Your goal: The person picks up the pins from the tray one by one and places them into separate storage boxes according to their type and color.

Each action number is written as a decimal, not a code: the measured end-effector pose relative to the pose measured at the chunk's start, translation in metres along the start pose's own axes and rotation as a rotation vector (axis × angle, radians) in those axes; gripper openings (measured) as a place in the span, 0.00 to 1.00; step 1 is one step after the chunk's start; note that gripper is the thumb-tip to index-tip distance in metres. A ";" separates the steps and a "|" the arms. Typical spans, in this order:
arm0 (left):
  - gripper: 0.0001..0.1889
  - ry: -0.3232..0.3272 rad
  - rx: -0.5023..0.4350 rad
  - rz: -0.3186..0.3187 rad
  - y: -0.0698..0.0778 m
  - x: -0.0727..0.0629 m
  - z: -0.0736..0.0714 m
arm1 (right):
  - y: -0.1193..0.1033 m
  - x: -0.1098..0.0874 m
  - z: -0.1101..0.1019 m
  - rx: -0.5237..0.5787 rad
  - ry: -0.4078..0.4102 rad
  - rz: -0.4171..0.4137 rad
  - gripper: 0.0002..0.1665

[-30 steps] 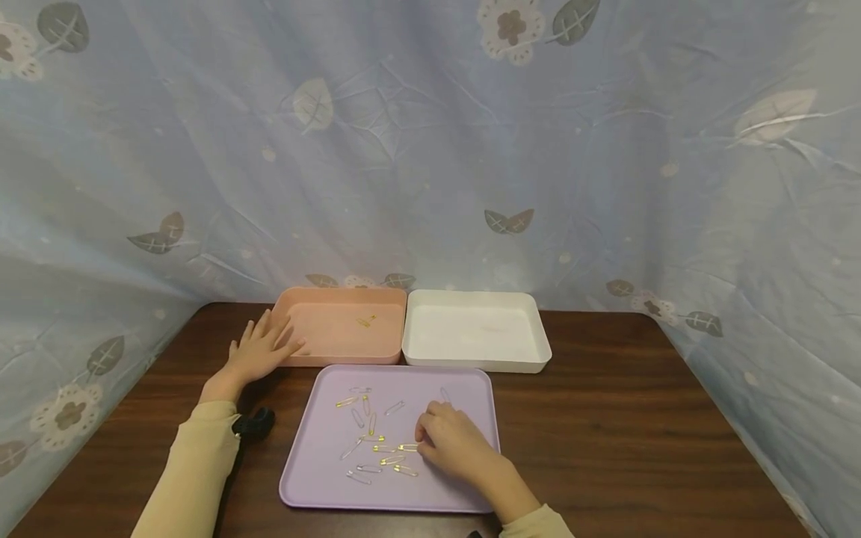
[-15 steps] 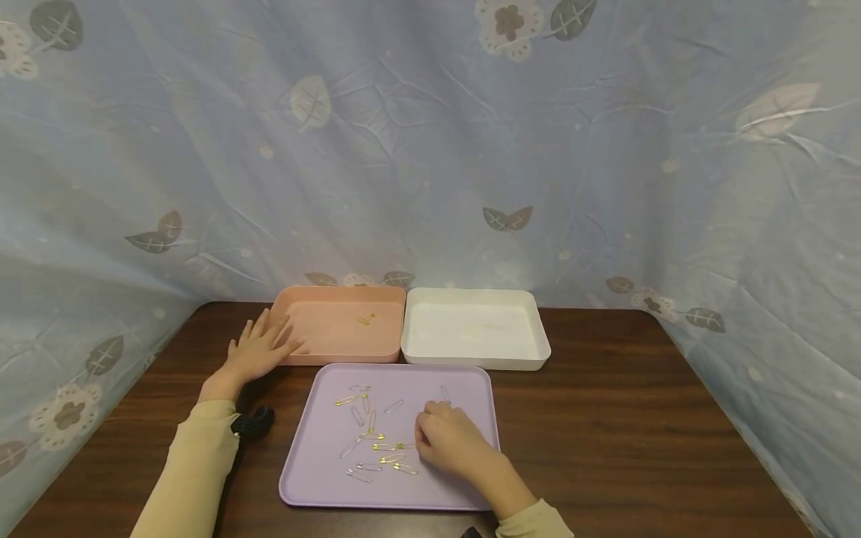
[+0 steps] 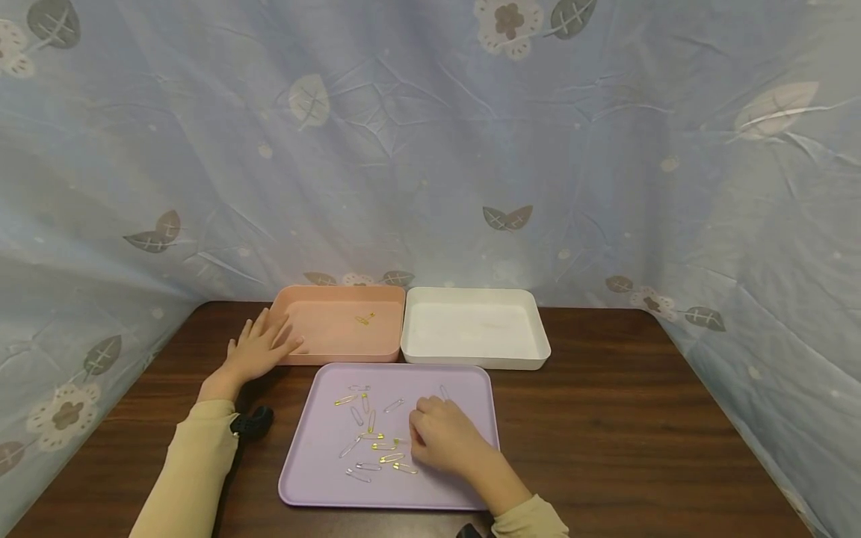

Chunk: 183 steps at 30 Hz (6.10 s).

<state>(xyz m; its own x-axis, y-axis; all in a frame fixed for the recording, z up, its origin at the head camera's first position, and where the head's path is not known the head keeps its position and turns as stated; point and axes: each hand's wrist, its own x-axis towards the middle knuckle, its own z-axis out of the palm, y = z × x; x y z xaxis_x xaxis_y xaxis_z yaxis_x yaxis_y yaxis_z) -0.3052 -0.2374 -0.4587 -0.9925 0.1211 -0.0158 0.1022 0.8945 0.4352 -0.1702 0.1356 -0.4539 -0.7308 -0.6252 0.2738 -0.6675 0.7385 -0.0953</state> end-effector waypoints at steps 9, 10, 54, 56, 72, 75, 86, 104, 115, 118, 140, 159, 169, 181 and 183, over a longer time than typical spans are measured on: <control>0.46 -0.009 0.000 -0.004 0.000 0.001 0.000 | 0.008 0.007 0.008 -0.126 0.107 -0.038 0.11; 0.46 -0.009 -0.002 -0.005 -0.001 0.001 0.000 | 0.009 0.008 0.008 -0.129 0.112 -0.038 0.11; 0.45 -0.018 0.045 -0.004 0.002 0.002 0.001 | 0.019 0.081 -0.020 -0.112 0.185 -0.035 0.07; 0.46 -0.012 0.058 -0.005 0.002 0.002 0.001 | 0.018 0.085 -0.020 -0.111 0.169 -0.037 0.06; 0.46 -0.005 0.074 -0.007 0.001 0.000 -0.002 | 0.019 0.125 -0.013 -0.096 0.123 -0.047 0.06; 0.46 -0.001 0.076 -0.008 0.000 0.000 0.000 | 0.021 0.135 -0.011 -0.086 0.119 -0.060 0.06; 0.46 0.003 0.057 -0.011 0.001 0.000 -0.001 | 0.025 0.170 -0.001 -0.056 0.113 -0.026 0.05; 0.44 0.009 0.050 -0.022 0.002 0.002 0.001 | 0.034 0.231 0.006 0.008 -0.035 0.043 0.05; 0.45 -0.001 0.052 -0.021 0.002 0.002 0.004 | 0.038 0.248 0.019 0.014 -0.063 0.062 0.05; 0.45 0.000 0.057 -0.021 0.002 0.003 0.004 | 0.037 0.251 0.021 0.015 -0.053 0.068 0.04; 0.44 0.018 0.053 -0.022 0.000 0.003 0.004 | 0.032 0.259 0.035 -0.023 0.051 0.088 0.05; 0.46 0.003 0.048 -0.030 -0.003 0.001 0.007 | 0.038 0.219 0.024 -0.018 0.087 0.046 0.05; 0.45 -0.007 0.035 -0.021 0.000 0.001 -0.001 | 0.041 0.189 0.007 -0.046 0.194 -0.014 0.08; 0.45 -0.004 0.035 -0.023 -0.001 0.002 -0.001 | 0.022 0.159 -0.001 -0.008 0.193 0.005 0.06; 0.44 0.000 0.032 -0.022 -0.001 0.002 -0.001 | 0.020 0.157 -0.002 -0.006 0.205 0.005 0.07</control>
<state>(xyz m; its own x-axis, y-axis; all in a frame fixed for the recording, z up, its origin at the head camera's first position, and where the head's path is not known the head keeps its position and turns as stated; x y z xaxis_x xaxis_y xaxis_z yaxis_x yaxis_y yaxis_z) -0.3077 -0.2383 -0.4587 -0.9946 0.1006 -0.0250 0.0819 0.9103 0.4057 -0.2976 0.0525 -0.4109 -0.6895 -0.5573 0.4626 -0.6623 0.7436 -0.0913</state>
